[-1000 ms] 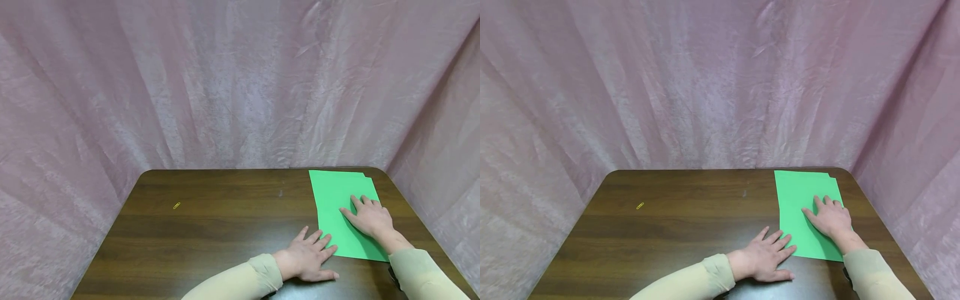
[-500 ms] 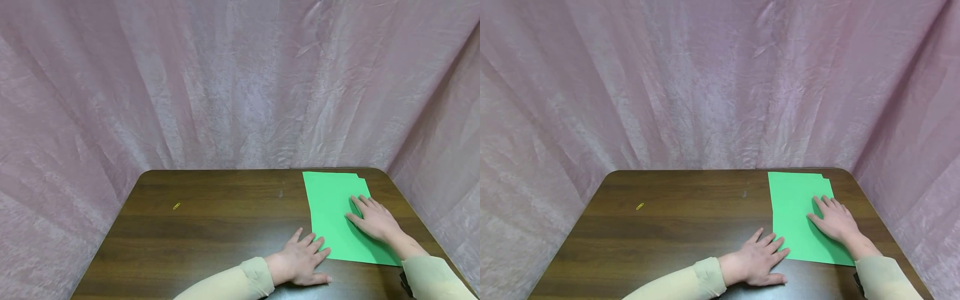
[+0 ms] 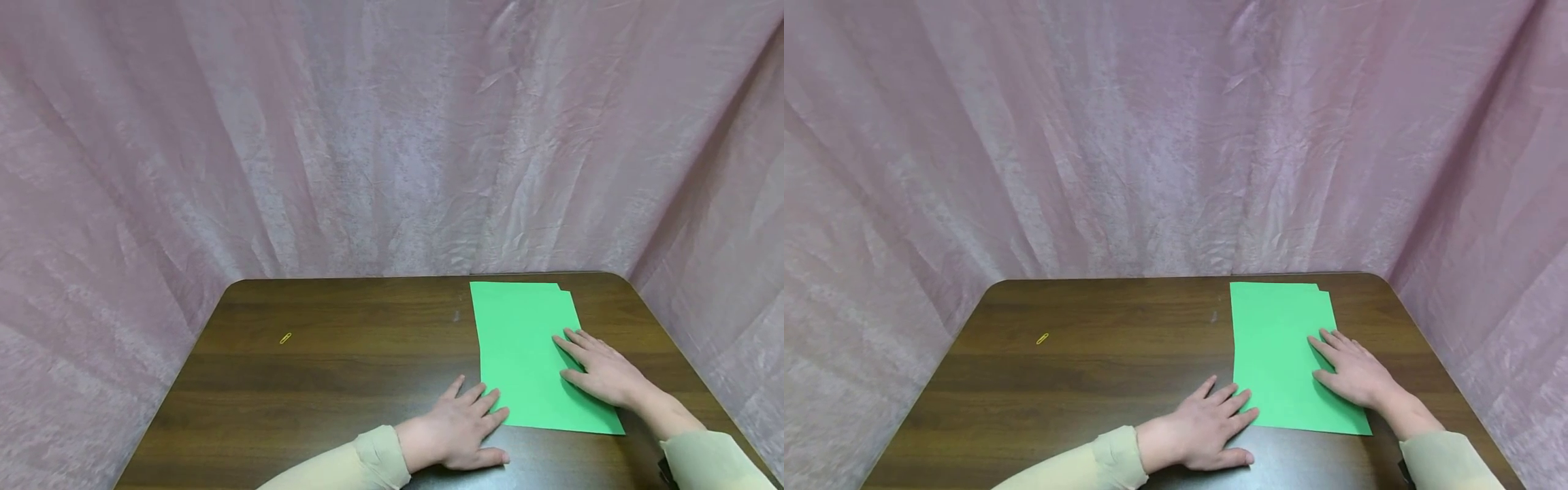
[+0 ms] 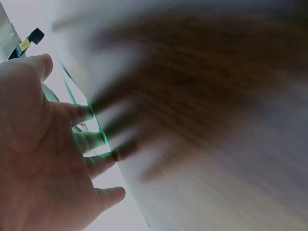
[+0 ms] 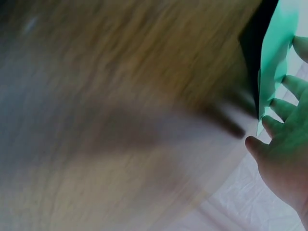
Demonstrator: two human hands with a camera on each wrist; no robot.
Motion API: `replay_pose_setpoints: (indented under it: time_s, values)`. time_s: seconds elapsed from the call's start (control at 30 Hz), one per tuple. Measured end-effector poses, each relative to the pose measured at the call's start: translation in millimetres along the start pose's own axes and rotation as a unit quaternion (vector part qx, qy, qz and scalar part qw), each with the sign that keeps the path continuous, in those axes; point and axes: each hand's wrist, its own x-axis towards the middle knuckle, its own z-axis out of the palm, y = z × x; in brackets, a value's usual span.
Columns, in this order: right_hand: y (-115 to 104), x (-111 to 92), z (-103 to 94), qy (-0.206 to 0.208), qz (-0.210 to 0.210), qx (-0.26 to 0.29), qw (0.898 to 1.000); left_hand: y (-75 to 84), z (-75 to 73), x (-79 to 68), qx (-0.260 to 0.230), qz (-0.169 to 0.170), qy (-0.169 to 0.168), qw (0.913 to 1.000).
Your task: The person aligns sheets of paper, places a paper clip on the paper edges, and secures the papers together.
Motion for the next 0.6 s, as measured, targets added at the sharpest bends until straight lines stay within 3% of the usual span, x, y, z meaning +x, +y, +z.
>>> replay_pose_setpoints:
  time_s: [0.6]
  values:
    - [-38.4,19.0,12.1,-0.015,-0.038,-0.024,0.999,-21.1,12.4,-41.5,-0.017,-0.008,0.049,0.9986]
